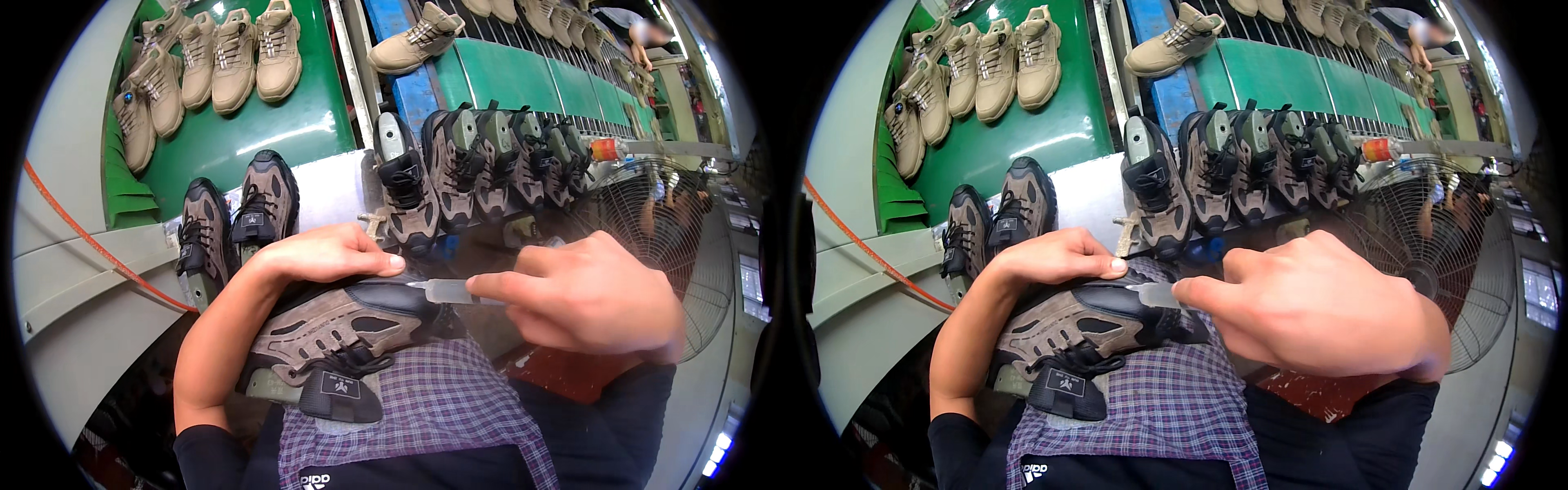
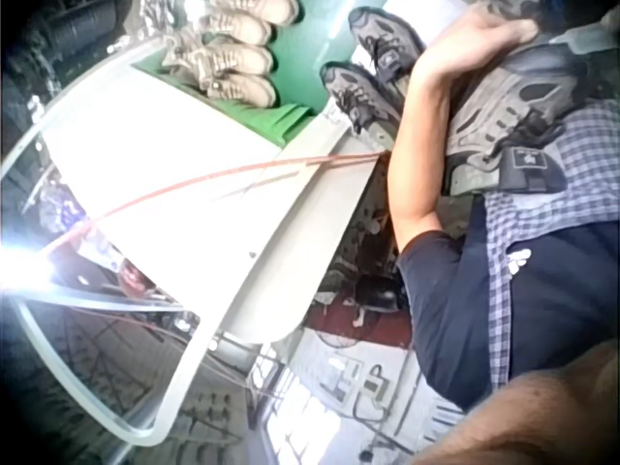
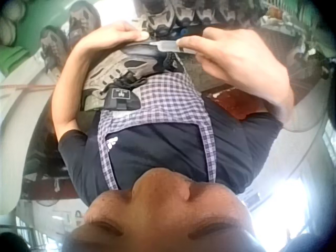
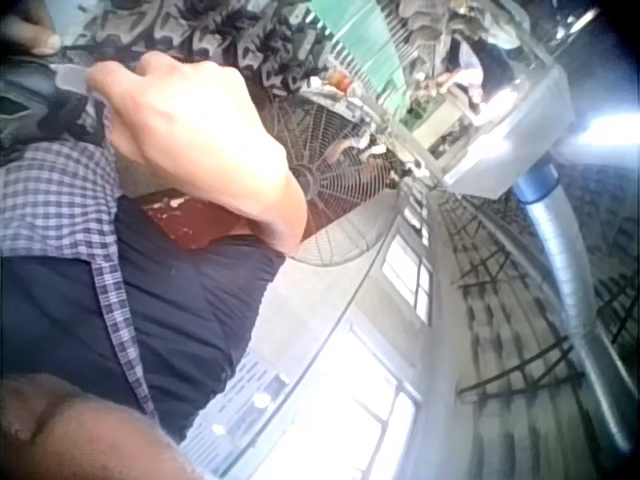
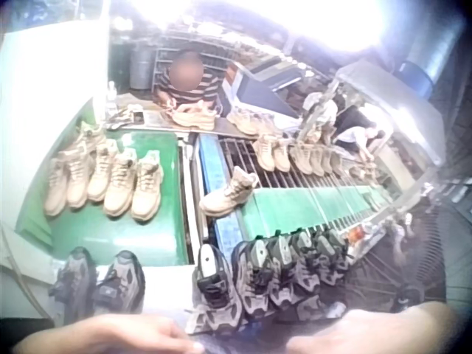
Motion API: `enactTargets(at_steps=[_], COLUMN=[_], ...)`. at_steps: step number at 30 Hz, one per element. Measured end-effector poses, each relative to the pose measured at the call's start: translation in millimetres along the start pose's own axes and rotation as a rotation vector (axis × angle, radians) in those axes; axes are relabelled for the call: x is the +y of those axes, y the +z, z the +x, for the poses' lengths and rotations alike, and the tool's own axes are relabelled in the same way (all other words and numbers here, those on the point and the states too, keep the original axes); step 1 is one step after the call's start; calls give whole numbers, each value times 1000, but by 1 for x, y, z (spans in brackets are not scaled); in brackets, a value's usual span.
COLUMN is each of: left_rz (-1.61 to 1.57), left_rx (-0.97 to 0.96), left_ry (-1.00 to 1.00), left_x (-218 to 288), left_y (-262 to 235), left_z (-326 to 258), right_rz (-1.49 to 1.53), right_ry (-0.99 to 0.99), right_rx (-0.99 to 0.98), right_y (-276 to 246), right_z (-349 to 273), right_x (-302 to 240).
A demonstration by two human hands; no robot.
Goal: The person applies a liquid substance along the seams and edges of shoes using a syringe and a flat tool while the shoes are on an assembly line.
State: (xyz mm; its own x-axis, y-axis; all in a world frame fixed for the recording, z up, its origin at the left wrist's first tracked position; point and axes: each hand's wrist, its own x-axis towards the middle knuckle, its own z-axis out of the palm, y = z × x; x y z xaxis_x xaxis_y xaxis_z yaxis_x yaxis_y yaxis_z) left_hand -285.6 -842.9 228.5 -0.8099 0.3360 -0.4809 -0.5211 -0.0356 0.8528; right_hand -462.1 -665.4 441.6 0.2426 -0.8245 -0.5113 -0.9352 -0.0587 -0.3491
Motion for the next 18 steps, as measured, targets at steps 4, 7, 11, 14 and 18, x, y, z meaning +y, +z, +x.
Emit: enactTargets(at_steps=[4,7,11,14,18], left_rz=[26,31,38,62,69], left_rx=[17,17,19,31,27], left_ry=[10,4,2,-11,9], left_x=[-5,0,-3,-1,-1], left_y=[1,1,1,1,-1], left_z=[2,0,1,0,0], right_rz=[20,23,13,2,8], right_ry=[-37,-67,-67,-63,-47], right_rx=[22,31,2,-18,-31], right_y=[4,10,6,3,0], right_z=[8,13,14,13,10], right_x=[1,3,4,6,9])
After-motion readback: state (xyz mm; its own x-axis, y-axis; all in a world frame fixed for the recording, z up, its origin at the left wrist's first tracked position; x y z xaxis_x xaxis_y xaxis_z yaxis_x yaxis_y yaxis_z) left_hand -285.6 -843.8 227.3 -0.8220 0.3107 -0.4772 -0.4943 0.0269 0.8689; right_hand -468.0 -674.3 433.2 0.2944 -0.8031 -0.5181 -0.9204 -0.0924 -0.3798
